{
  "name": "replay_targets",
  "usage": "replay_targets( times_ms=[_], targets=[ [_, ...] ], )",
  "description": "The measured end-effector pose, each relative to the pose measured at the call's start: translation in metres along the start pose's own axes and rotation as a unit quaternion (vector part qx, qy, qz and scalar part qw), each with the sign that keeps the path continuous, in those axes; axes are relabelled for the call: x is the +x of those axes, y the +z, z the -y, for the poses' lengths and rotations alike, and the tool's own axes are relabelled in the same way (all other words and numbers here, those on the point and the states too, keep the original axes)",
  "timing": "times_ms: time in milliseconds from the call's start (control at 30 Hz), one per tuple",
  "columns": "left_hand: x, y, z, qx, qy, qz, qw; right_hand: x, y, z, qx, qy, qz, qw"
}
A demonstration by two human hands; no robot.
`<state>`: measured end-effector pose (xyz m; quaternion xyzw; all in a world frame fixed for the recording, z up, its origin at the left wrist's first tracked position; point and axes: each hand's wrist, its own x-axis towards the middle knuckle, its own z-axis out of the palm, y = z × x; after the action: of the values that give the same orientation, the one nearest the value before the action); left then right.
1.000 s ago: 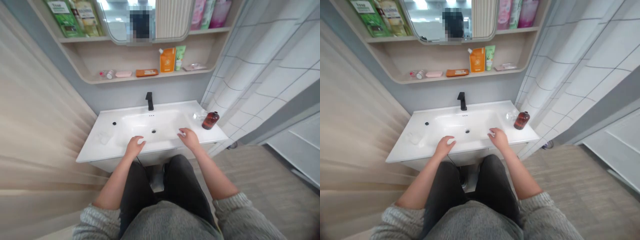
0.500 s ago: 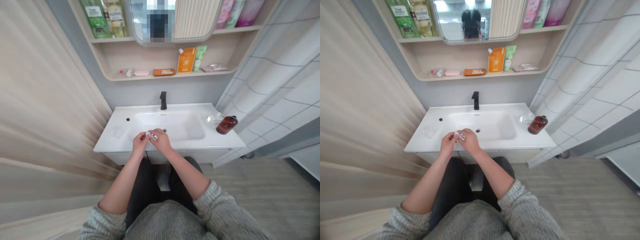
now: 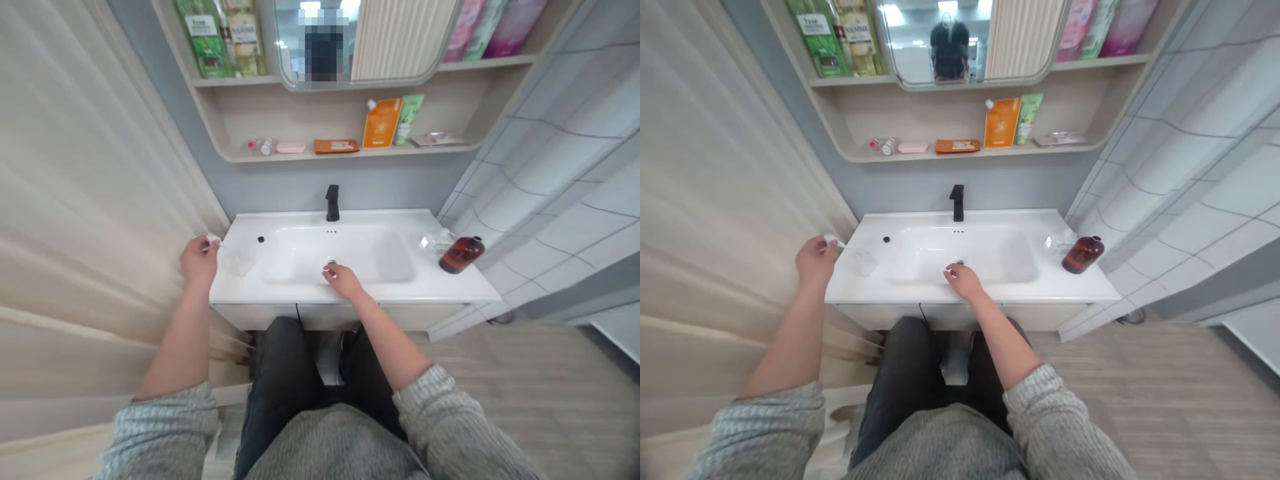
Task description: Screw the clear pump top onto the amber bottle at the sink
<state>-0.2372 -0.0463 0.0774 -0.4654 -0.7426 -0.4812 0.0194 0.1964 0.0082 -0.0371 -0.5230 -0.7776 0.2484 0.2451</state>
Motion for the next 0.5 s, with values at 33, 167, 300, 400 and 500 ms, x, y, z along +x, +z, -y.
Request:
replay_targets(
  times_ms=[33,167,300,400,500],
  targets=[
    [0.001,0.003,0.003,0.012,-0.003,0.011,1.000,0.002,-0.002,-0.005,-0.009,0.011,0.000,1.000],
    [-0.001,0.019,0.014,0.032,-0.001,0.026,0.999,0.006,-0.002,-0.019,0.027,0.030,-0.014,0.999],
    [-0.001,0.023,0.026,0.047,0.024,0.011,0.999,0.008,0.001,-0.028,0.083,0.030,-0.045,0.995],
    [-0.001,0.026,0.033,0.065,0.024,0.043,0.997,0.008,0.003,-0.031,0.101,0.028,-0.055,0.993],
    [-0.009,0.035,0.040,0.084,0.013,0.088,0.992,0.007,0.003,-0.031,0.107,0.030,-0.062,0.992]
  ],
)
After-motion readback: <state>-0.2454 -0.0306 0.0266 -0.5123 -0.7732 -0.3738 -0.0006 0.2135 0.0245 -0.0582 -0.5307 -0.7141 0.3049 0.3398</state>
